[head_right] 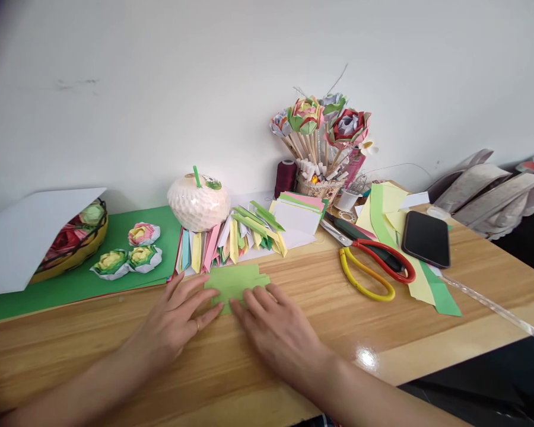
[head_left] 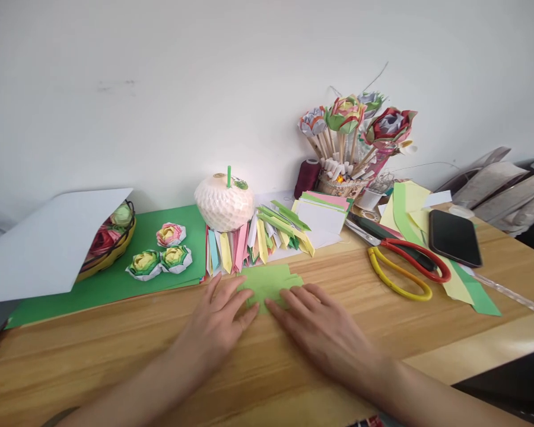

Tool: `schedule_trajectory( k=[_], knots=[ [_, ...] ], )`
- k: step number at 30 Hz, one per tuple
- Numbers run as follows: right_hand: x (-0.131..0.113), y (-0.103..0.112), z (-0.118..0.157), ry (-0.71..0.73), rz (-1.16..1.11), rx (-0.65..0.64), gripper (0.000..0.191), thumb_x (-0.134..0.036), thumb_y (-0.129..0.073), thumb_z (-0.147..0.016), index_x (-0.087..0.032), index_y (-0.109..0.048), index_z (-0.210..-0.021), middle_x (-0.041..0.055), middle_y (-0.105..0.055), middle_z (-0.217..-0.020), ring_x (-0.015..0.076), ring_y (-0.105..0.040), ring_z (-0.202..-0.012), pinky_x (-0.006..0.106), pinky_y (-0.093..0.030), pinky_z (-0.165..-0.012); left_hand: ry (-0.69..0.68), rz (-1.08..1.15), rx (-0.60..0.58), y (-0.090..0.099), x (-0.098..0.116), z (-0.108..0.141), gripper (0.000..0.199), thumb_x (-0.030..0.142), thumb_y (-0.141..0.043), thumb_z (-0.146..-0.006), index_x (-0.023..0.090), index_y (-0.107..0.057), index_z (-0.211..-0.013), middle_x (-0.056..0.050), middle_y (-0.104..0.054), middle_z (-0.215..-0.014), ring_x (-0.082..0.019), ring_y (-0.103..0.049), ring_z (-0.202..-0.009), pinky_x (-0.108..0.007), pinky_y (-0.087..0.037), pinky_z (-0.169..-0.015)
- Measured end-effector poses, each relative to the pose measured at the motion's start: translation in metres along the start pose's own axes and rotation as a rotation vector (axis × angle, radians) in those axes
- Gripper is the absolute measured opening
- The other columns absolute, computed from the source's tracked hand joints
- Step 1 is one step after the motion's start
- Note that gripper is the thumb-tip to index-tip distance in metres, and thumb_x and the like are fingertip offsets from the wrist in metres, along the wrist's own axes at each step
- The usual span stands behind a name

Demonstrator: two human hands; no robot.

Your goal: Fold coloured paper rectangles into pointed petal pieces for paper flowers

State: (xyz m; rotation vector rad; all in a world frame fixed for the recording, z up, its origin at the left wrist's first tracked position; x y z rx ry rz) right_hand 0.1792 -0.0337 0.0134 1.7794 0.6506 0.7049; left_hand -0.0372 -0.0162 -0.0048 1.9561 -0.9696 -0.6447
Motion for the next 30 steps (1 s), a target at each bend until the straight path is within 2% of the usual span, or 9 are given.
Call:
schedule_trajectory(
  k=[3,7,11,14,20,24,28,30],
  knots=[
    [-0.002,0.001,-0.003,0.020,-0.009,-0.016,0.031,-0.009,-0.048,-0.085,-0.013,-0.056,-0.114,0.0087,-0.062,-0.098,0.0227,-0.056,-0.090,0.039,-0.045,-0.083,0.033,0.013,-0.012,-0.003,-0.004,0.005,0.028,0.014,-0.041,-0.094,0.024,-0.065,-0.104,-0.008,-0.063,-0.102,-0.028,-0.043,-0.117,-0.057,-0.030,-0.098],
    [0.016,0.002,0.014,0.024,0.038,0.046,0.030,-0.008,-0.040,-0.088,-0.011,-0.057,-0.113,0.0110,-0.063,-0.101,0.0245,-0.055,-0.092,0.040,-0.044,-0.080,0.067,0.067,-0.001,-0.005,-0.011,0.015,0.030,0.012,-0.042,-0.093,0.026,-0.064,-0.107,-0.007,-0.062,-0.107,-0.027,-0.039,-0.123,-0.058,-0.025,-0.101],
    [0.033,0.004,0.033,-0.019,0.086,0.000,0.030,-0.009,-0.040,-0.088,-0.013,-0.057,-0.113,0.0110,-0.062,-0.107,0.0255,-0.055,-0.095,0.041,-0.044,-0.080,0.069,0.094,-0.040,-0.003,-0.014,0.019,0.033,0.009,-0.041,-0.093,0.027,-0.063,-0.110,-0.007,-0.062,-0.111,-0.027,-0.038,-0.125,-0.059,-0.025,-0.102],
    [0.038,0.005,0.036,-0.035,0.092,-0.033,0.031,-0.010,-0.039,-0.089,-0.014,-0.056,-0.115,0.0108,-0.063,-0.106,0.0255,-0.056,-0.094,0.042,-0.046,-0.078,0.062,0.118,-0.072,0.000,-0.016,0.019,0.034,0.010,-0.039,-0.093,0.026,-0.062,-0.112,-0.008,-0.061,-0.112,-0.027,-0.037,-0.126,-0.060,-0.025,-0.102],
    [0.048,0.007,0.035,-0.011,-0.100,-0.002,0.028,-0.012,-0.038,-0.091,-0.013,-0.060,-0.109,0.0114,-0.066,-0.104,0.0236,-0.060,-0.092,0.040,-0.051,-0.076,0.050,0.111,-0.088,0.001,-0.018,0.022,0.035,0.008,-0.040,-0.092,0.026,-0.061,-0.113,-0.008,-0.061,-0.114,-0.027,-0.038,-0.126,-0.059,-0.024,-0.102],
    [0.057,0.008,0.035,-0.174,-0.321,0.064,0.030,-0.008,-0.036,-0.090,-0.016,-0.064,-0.099,0.0087,-0.067,-0.099,0.0187,-0.062,-0.091,0.033,-0.053,-0.075,0.042,0.089,-0.069,0.001,-0.017,0.021,0.034,0.008,-0.042,-0.090,0.026,-0.063,-0.110,-0.006,-0.062,-0.110,-0.026,-0.041,-0.122,-0.058,-0.026,-0.102],
    [0.059,0.003,0.024,-0.336,-0.391,0.054,0.027,-0.016,-0.054,-0.086,-0.018,-0.059,-0.112,0.0095,-0.063,-0.107,0.0218,-0.060,-0.097,0.038,-0.052,-0.081,0.044,0.086,-0.079,0.004,-0.015,0.015,0.035,0.005,-0.040,-0.089,0.025,-0.066,-0.103,-0.005,-0.064,-0.103,-0.024,-0.045,-0.117,-0.056,-0.029,-0.100],
    [0.057,-0.002,0.017,-0.347,-0.410,0.043,0.027,-0.016,-0.062,-0.081,-0.018,-0.060,-0.108,0.0088,-0.062,-0.107,0.0229,-0.059,-0.098,0.040,-0.051,-0.082,0.031,0.062,-0.089,0.006,-0.014,0.011,0.036,0.004,-0.039,-0.088,0.023,-0.066,-0.101,-0.006,-0.065,-0.101,-0.024,-0.046,-0.116,-0.055,-0.029,-0.100]
  ],
)
Point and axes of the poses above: each hand's wrist, its own z-axis away from the middle knuckle, its own y-axis out of the back of the hand, x = y × z, the point moved 1 cm from there along -z, towards the middle knuckle
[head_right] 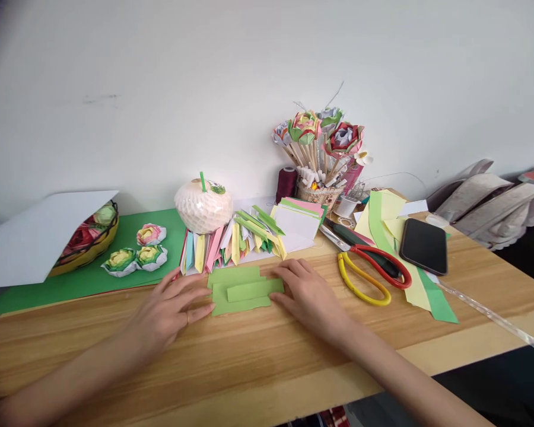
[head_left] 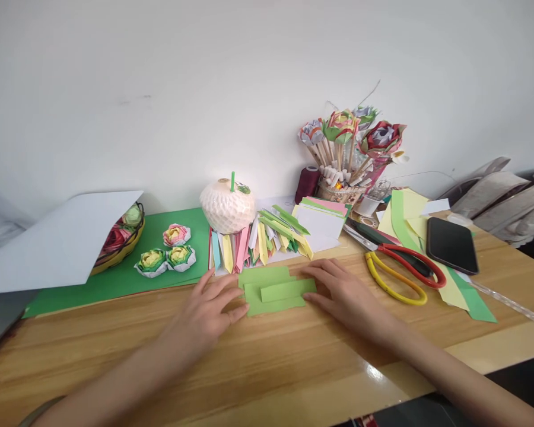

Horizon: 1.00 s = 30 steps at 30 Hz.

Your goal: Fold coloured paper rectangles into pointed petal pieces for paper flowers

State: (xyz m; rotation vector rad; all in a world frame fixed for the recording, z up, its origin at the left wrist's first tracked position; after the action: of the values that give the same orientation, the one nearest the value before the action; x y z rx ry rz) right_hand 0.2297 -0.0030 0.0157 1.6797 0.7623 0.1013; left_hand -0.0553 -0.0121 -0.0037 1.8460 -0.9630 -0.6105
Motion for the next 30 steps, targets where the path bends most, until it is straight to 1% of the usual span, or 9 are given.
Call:
schedule_trajectory(
  k=[3,7,10,11,13,16,19,25,30],
  knots=[
    [-0.002,-0.007,-0.003,0.012,-0.034,0.029,0.008,-0.012,-0.059,-0.081,-0.018,-0.062,-0.085,0.0070,-0.063,-0.100,0.0195,-0.061,-0.090,0.035,-0.051,-0.079,-0.014,-0.037,0.018,0.005,0.002,-0.006,0.034,0.004,-0.038,-0.088,0.018,-0.066,-0.100,-0.007,-0.065,-0.099,-0.025,-0.048,-0.113,-0.054,-0.034,-0.098],
    [-0.006,-0.009,0.000,0.030,0.022,0.125,0.013,-0.015,-0.056,-0.084,-0.018,-0.056,-0.071,0.0093,-0.062,-0.105,0.0205,-0.061,-0.091,0.034,-0.051,-0.076,-0.047,-0.005,0.090,0.010,0.010,-0.018,0.031,0.005,-0.036,-0.091,0.012,-0.065,-0.097,-0.008,-0.065,-0.088,-0.023,-0.055,-0.099,-0.041,-0.048,-0.085],
    [-0.017,-0.008,0.000,0.090,0.143,0.198,0.019,-0.018,-0.052,-0.087,-0.018,-0.052,-0.068,0.0065,-0.063,-0.082,0.0187,-0.060,-0.075,0.030,-0.048,-0.063,-0.066,0.043,0.124,0.009,0.021,-0.030,0.036,0.004,-0.031,-0.090,0.009,-0.060,-0.111,-0.008,-0.065,-0.081,-0.019,-0.058,-0.078,-0.032,-0.052,-0.068],
    [-0.022,-0.008,-0.001,0.114,0.172,0.192,0.021,-0.019,-0.050,-0.088,-0.019,-0.051,-0.067,0.0036,-0.060,-0.070,0.0170,-0.057,-0.066,0.027,-0.045,-0.058,-0.036,0.054,0.105,0.007,0.025,-0.034,0.036,0.006,-0.031,-0.092,0.007,-0.055,-0.119,-0.007,-0.064,-0.078,-0.018,-0.058,-0.072,-0.030,-0.051,-0.063],
    [-0.033,-0.008,-0.003,0.154,0.181,0.158,0.020,-0.020,-0.051,-0.088,-0.019,-0.052,-0.068,0.0016,-0.056,-0.065,0.0158,-0.054,-0.061,0.026,-0.042,-0.053,0.039,0.107,0.076,0.004,0.031,-0.041,0.038,0.013,-0.032,-0.095,0.007,-0.047,-0.129,-0.005,-0.063,-0.070,-0.016,-0.057,-0.062,-0.027,-0.049,-0.055],
    [-0.047,-0.009,-0.006,0.189,0.056,0.043,0.003,-0.018,-0.056,-0.084,-0.017,-0.056,-0.087,0.0039,-0.060,-0.079,0.0169,-0.057,-0.072,0.026,-0.046,-0.061,0.133,0.190,0.060,-0.002,0.034,-0.050,0.037,0.022,-0.031,-0.097,0.011,-0.053,-0.124,-0.003,-0.063,-0.067,-0.017,-0.058,-0.061,-0.027,-0.049,-0.053],
    [-0.051,-0.011,-0.008,0.225,-0.079,-0.059,0.021,-0.007,-0.050,-0.080,-0.016,-0.055,-0.098,0.0054,-0.062,-0.088,0.0178,-0.059,-0.082,0.028,-0.049,-0.072,0.215,0.299,0.070,-0.006,0.031,-0.054,0.034,0.025,-0.034,-0.097,0.016,-0.063,-0.110,-0.003,-0.066,-0.072,-0.016,-0.060,-0.065,-0.026,-0.050,-0.058],
    [-0.041,-0.013,-0.021,0.318,0.018,-0.103,0.014,-0.008,-0.048,-0.086,-0.018,-0.056,-0.081,0.0013,-0.060,-0.077,0.0143,-0.054,-0.069,0.024,-0.043,-0.060,0.211,0.346,0.096,-0.013,0.022,-0.055,0.030,0.017,-0.038,-0.095,0.017,-0.068,-0.091,-0.004,-0.065,-0.075,-0.016,-0.057,-0.070,-0.026,-0.050,-0.063],
    [-0.034,-0.014,-0.037,0.428,0.085,-0.061,0.025,-0.011,-0.047,-0.089,-0.017,-0.055,-0.066,0.0018,-0.056,-0.076,0.0144,-0.049,-0.070,0.025,-0.037,-0.058,0.152,0.195,0.096,-0.013,0.016,-0.054,0.030,0.015,-0.037,-0.093,0.017,-0.067,-0.089,-0.006,-0.063,-0.082,-0.019,-0.057,-0.075,-0.030,-0.051,-0.061]
  ],
)
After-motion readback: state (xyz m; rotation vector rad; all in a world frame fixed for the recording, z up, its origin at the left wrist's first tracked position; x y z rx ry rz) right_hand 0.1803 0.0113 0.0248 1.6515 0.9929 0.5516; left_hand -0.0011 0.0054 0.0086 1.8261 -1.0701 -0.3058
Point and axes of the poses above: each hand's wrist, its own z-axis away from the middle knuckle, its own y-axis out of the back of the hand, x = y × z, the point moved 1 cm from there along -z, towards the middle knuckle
